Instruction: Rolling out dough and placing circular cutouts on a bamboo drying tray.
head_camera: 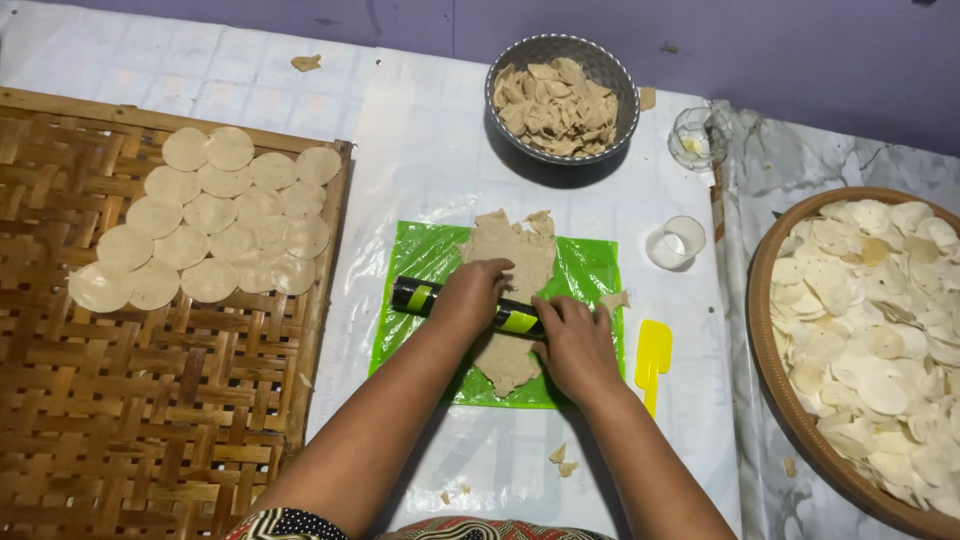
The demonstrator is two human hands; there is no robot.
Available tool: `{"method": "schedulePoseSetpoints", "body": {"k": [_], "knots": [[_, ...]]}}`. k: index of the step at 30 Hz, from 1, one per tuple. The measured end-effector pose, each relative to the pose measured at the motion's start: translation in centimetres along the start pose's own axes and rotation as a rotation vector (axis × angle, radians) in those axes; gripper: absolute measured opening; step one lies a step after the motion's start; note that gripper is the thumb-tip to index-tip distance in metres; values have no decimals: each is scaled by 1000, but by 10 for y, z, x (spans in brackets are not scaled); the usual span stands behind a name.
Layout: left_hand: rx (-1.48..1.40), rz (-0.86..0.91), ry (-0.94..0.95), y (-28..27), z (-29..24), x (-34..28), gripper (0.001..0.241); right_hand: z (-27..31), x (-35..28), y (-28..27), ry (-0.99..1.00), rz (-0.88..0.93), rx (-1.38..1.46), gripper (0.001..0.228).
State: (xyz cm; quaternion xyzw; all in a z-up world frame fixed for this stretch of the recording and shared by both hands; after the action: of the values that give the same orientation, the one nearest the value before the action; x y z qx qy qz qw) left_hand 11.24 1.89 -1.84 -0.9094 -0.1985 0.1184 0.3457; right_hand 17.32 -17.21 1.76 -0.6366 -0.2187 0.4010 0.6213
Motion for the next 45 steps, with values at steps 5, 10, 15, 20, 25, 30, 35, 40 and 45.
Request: {"method": "schedulePoseSetpoints", "body": {"k": [5,10,15,20,25,30,35,40,45], "knots": [[46,-3,13,-9,-2,-4,24,-2,-2,15,-41,-39,32,66],[82,-171,139,-30,4,-20,30,8,-15,7,-33,-158,76,63],[370,-187,175,-52,2,-69,42,17,-18,1,56,-165,120,59],[499,-39,87,-55,4,-48,56,10,29,-4,154,-101,74,70],[578,-22,-14,-66,4,17,58,-11,92,-15,159,-74,59,66],[541,32,-72,-78,7,85,62,-41,159,-12,168,-155,109,67],[584,35,-107,-81,11,119,64,-50,185,-15,194,-325,92,55],[532,-32,-126,-87,5,103,68,-40,171,-24,186,-357,129,67],[496,-47,-131,-84,1,67,68,-13,131,-45,207,-195,147,71]]}}
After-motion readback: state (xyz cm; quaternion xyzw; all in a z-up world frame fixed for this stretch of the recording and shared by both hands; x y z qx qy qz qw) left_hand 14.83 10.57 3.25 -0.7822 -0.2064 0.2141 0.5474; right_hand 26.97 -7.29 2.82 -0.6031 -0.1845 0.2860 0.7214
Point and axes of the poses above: each hand's wrist, its own x-axis towards the middle knuckle, its own y-axis out of the palm, z = x × y, the point moved 1 cm from there along x, towards the middle knuckle, and after that the axes turned 1 degree about -z, right-handed, at the moved point
